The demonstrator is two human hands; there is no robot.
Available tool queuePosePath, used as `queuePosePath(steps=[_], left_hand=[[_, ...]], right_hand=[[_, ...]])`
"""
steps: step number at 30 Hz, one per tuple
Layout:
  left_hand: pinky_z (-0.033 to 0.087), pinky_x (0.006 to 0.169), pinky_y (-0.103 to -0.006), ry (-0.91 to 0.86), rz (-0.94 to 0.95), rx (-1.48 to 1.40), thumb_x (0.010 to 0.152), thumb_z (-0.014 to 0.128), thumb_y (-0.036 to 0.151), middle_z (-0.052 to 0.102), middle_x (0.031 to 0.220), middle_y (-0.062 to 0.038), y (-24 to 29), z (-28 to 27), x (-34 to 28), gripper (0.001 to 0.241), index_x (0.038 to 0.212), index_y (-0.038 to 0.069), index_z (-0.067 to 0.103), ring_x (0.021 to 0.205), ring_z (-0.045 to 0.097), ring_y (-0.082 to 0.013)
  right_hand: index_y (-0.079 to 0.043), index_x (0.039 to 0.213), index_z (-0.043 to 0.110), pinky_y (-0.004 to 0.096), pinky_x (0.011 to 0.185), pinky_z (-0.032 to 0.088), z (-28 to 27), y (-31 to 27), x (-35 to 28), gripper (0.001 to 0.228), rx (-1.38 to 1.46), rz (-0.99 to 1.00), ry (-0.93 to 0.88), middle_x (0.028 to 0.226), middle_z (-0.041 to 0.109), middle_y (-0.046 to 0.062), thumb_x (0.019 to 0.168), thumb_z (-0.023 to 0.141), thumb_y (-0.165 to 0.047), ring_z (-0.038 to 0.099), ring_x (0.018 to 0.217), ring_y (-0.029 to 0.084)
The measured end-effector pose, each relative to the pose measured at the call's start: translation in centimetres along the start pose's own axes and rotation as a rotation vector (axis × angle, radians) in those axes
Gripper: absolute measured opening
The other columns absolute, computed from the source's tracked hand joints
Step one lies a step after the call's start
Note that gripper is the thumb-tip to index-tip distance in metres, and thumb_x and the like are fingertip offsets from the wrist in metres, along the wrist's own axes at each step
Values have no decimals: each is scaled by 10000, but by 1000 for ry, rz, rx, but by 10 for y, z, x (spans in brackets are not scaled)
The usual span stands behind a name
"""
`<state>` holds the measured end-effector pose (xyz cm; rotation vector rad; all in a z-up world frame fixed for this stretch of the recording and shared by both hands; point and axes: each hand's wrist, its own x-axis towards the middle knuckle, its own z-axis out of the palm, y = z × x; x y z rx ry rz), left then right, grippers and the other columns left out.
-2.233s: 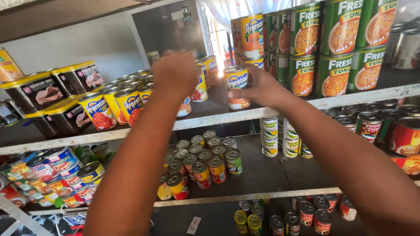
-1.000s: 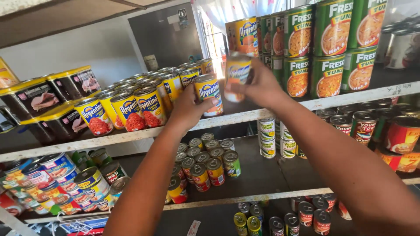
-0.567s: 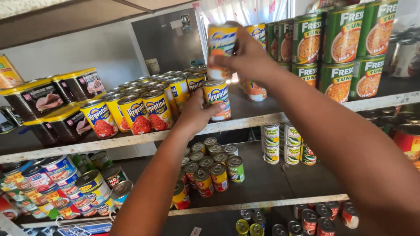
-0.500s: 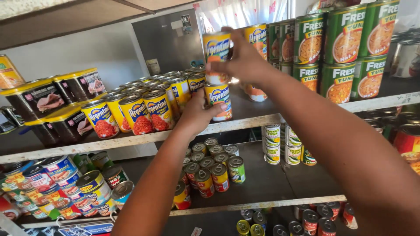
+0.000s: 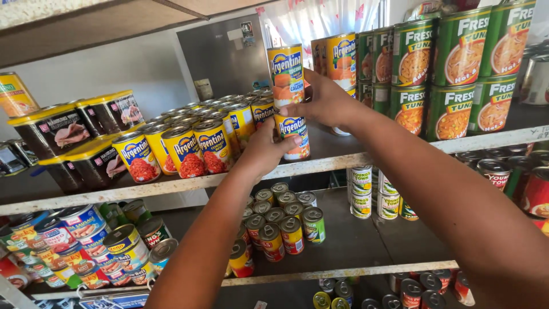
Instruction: Organizes and stocks various canned goods on grocery store shelves.
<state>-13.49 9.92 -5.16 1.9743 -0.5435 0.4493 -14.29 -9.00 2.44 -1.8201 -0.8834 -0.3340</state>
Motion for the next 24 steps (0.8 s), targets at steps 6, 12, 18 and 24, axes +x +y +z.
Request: queuePosePath(steps=[6,12,18,24], left_hand=[[553,901,-353,3,-36,24,864,769,247,714,1135,-79,4,1,0,562,1345,66,541,1017,671,-172],[577,891,-355,8,94,48,862,772,222,722,1170,-88,-6,1,9,560,1329,53,514,1037,710,-177],[581,851,-378,96,73,249,844,808,243,744,1102,-131,8,3,6,566,1280,27,521,986,747,-240],[574,856,-389,89,100,262,827,804,256,745,1137,-142,-2,4,18,649,1351,39,488,1032,743,-268]], right_hand=[[-70,1365,555,326,972,549,-5,12,7,656,29,-78,-69,1211,736,65,798,852,-214,692,1122,174],[-69,1332,577,348,935,562,-3,8,10,666,25,8,-13,1189,744,74,757,877,-217,702,1086,188],[-59,1339,568,353,999,557,-1,16,11,691,145,-75,11,1226,734,82,739,890,-176,700,1124,181],[-30,1295,602,353,977,571,-2,21,18,601,56,-47,35,1176,748,93,779,871,-179,713,1081,181]])
